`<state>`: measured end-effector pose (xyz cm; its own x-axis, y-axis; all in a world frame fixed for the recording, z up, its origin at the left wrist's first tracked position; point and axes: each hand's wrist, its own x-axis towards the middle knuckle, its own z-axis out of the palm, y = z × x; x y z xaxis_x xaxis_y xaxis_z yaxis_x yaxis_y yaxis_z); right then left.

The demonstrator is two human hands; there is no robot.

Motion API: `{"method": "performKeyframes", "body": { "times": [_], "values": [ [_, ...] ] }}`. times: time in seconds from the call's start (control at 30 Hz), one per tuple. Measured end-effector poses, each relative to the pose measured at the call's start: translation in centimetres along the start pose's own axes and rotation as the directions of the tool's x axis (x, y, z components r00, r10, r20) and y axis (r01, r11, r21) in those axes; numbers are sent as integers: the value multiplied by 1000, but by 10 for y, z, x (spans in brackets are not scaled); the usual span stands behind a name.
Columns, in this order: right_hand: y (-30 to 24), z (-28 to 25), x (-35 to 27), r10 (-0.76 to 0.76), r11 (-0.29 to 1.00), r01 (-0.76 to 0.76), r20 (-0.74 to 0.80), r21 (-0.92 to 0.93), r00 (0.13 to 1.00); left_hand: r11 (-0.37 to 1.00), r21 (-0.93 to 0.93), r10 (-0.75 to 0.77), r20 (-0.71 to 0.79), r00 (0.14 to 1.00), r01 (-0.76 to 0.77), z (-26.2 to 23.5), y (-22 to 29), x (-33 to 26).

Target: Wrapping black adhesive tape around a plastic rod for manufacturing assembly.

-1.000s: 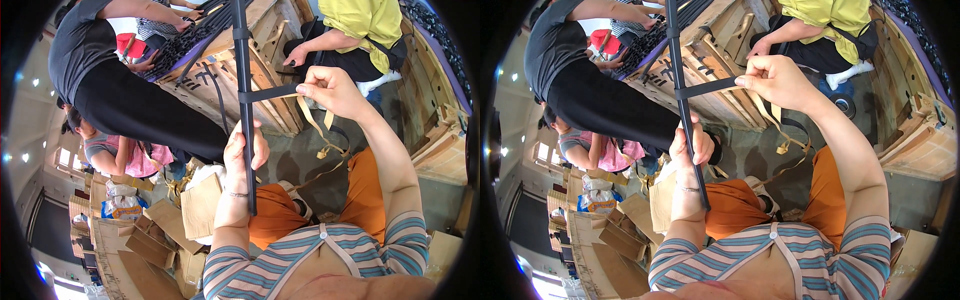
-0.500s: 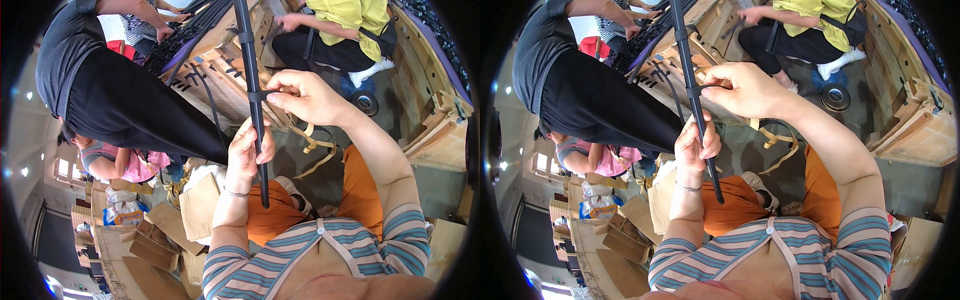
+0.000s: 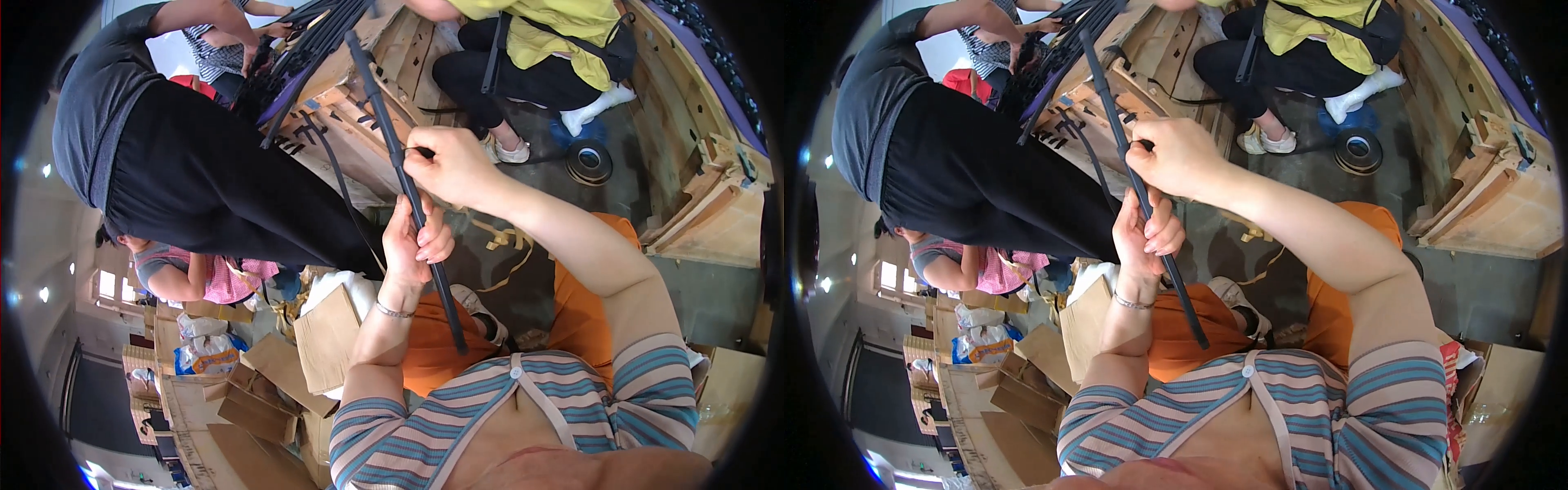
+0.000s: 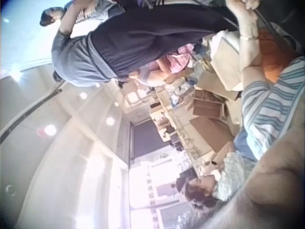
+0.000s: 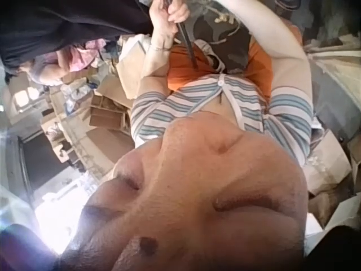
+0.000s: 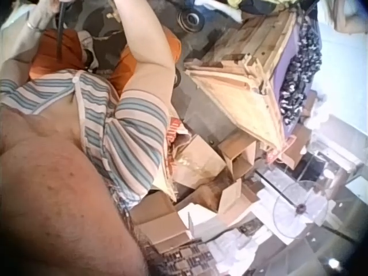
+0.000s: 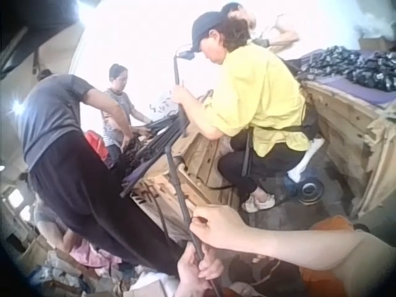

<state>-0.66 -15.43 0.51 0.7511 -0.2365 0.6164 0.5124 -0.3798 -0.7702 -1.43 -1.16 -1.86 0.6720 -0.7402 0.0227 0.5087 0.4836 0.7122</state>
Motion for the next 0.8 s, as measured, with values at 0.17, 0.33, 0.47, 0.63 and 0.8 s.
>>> {"method": "performKeyframes", "body": {
  "times": [0.17, 0.33, 0.47, 0.63, 0.8],
  "values": [
    [57, 18, -12, 582, 749, -621, 217, 232, 784, 890, 311, 183, 430, 884, -335, 24, -3, -7],
    [14, -13, 8, 336, 404, -667, 577, 626, 745, 998, -51, 55, 387, 920, -38, 33, 2, 0],
    [-14, -27, 4, 120, 244, -556, 544, 795, 831, 977, -200, 20, 419, 908, 71, 18, 6, 4],
    [-27, -25, 4, -15, 702, -244, 357, 669, 934, 986, -145, -27, 366, 930, 86, 18, 0, 2],
    [-14, -30, 8, -5, 523, -427, 503, 738, 864, 940, -258, -65, 513, 856, 225, 18, 0, 9]
  ]
}}
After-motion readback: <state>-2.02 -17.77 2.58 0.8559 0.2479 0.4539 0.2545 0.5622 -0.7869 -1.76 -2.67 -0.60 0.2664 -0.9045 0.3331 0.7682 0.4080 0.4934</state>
